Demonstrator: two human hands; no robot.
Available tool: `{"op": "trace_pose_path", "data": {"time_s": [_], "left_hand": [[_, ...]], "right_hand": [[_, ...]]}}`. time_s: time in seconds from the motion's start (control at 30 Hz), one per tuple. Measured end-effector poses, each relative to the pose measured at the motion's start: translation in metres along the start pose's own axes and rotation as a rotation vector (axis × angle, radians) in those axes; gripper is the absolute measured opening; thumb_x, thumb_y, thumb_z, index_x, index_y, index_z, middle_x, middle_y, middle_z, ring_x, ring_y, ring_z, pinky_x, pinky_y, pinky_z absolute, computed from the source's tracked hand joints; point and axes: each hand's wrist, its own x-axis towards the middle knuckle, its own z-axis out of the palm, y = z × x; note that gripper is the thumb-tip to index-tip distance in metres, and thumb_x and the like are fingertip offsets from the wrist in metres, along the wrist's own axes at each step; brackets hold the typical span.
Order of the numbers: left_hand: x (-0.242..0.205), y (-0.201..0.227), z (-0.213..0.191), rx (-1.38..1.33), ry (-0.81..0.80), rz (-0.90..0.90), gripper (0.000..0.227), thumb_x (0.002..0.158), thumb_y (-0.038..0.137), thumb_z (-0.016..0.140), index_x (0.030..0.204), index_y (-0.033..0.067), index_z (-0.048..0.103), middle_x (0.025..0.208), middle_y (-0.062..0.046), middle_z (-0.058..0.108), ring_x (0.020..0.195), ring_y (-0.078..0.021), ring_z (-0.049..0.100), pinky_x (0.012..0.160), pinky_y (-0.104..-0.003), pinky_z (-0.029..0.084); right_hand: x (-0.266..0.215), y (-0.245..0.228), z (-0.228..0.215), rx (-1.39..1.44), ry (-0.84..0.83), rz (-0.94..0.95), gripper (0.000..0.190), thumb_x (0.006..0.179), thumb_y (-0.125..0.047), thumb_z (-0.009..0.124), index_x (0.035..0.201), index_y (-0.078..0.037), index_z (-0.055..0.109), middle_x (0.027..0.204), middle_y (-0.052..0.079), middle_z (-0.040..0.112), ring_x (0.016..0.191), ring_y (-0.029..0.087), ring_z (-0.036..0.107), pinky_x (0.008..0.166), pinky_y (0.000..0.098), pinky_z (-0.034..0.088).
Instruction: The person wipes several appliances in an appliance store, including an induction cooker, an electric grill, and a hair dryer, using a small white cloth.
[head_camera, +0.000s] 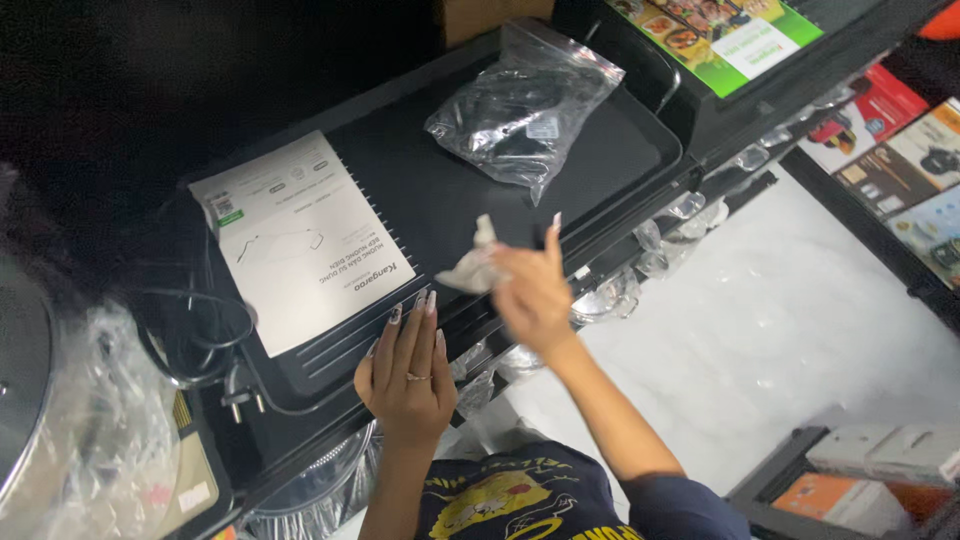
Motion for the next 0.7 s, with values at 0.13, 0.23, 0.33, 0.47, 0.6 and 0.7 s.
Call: {"op": "trace_pose_path", "data": {"time_s": [0.13,0.23,0.33,0.47,0.6,0.7], "left_hand": [[0.001,-0.005,0.003,0.046,-0.007,0.051,0.028,0.103,0.022,0.062,0.124,0.0096,0.076,0.129,0.002,0.074,0.123,-0.0150,0.061,0.103,-0.035,0.029],[0.001,-0.005,0.005,0.046,0.005,0.074,0.028,0.104,0.022,0.062,0.124,0.0099,0.077,0.127,0.003,0.075,0.123,-0.0143,0.061,0.104,-0.035,0.028],[0.001,-0.009,0.007,0.051,0.011,0.108,0.028,0.104,0.023,0.062,0.124,0.0100,0.077,0.126,0.003,0.076,0.124,-0.0149,0.061,0.105,-0.035,0.027],[0.000,-0.014,0.007,0.063,-0.011,0.160,0.029,0.103,0.027,0.063,0.123,0.0106,0.075,0.127,0.000,0.075,0.125,-0.0175,0.061,0.108,-0.037,0.024],[0.000,-0.013,0.003,0.079,0.007,0.159,0.029,0.103,0.026,0.063,0.125,0.0119,0.076,0.129,0.002,0.075,0.128,-0.0159,0.060,0.112,-0.037,0.022],[-0.002,-0.011,0.005,0.075,-0.017,0.133,0.029,0.104,0.026,0.063,0.127,0.0129,0.076,0.131,0.003,0.075,0.128,-0.0151,0.061,0.114,-0.035,0.023]], "right_hand": [[-0.023,0.019,-0.041,0.003,0.272,0.210,0.013,0.098,0.009,0.066,0.108,0.006,0.074,0.106,0.017,0.074,0.103,0.022,0.072,0.114,0.0493,0.056],[-0.042,0.026,-0.062,-0.164,0.442,0.468,0.017,0.098,0.009,0.070,0.114,0.006,0.075,0.110,0.019,0.076,0.099,0.023,0.072,0.094,0.0369,0.056],[-0.049,0.038,-0.066,0.164,0.575,0.560,0.029,0.099,0.009,0.062,0.127,0.005,0.068,0.129,0.019,0.067,0.121,0.023,0.067,0.104,0.0356,0.057],[-0.043,0.055,-0.049,-0.052,0.360,0.530,0.028,0.097,0.013,0.064,0.122,0.004,0.071,0.129,0.022,0.068,0.122,0.026,0.066,0.104,0.0378,0.055],[-0.051,0.051,-0.020,-0.345,0.129,0.308,0.030,0.086,0.017,0.062,0.108,0.003,0.076,0.110,0.018,0.075,0.108,0.029,0.072,0.119,0.0552,0.037],[-0.083,0.038,0.024,-0.270,-0.089,0.269,0.009,0.087,0.007,0.066,0.090,0.000,0.070,0.084,0.013,0.066,0.091,0.030,0.066,0.113,0.0524,0.040]]}}
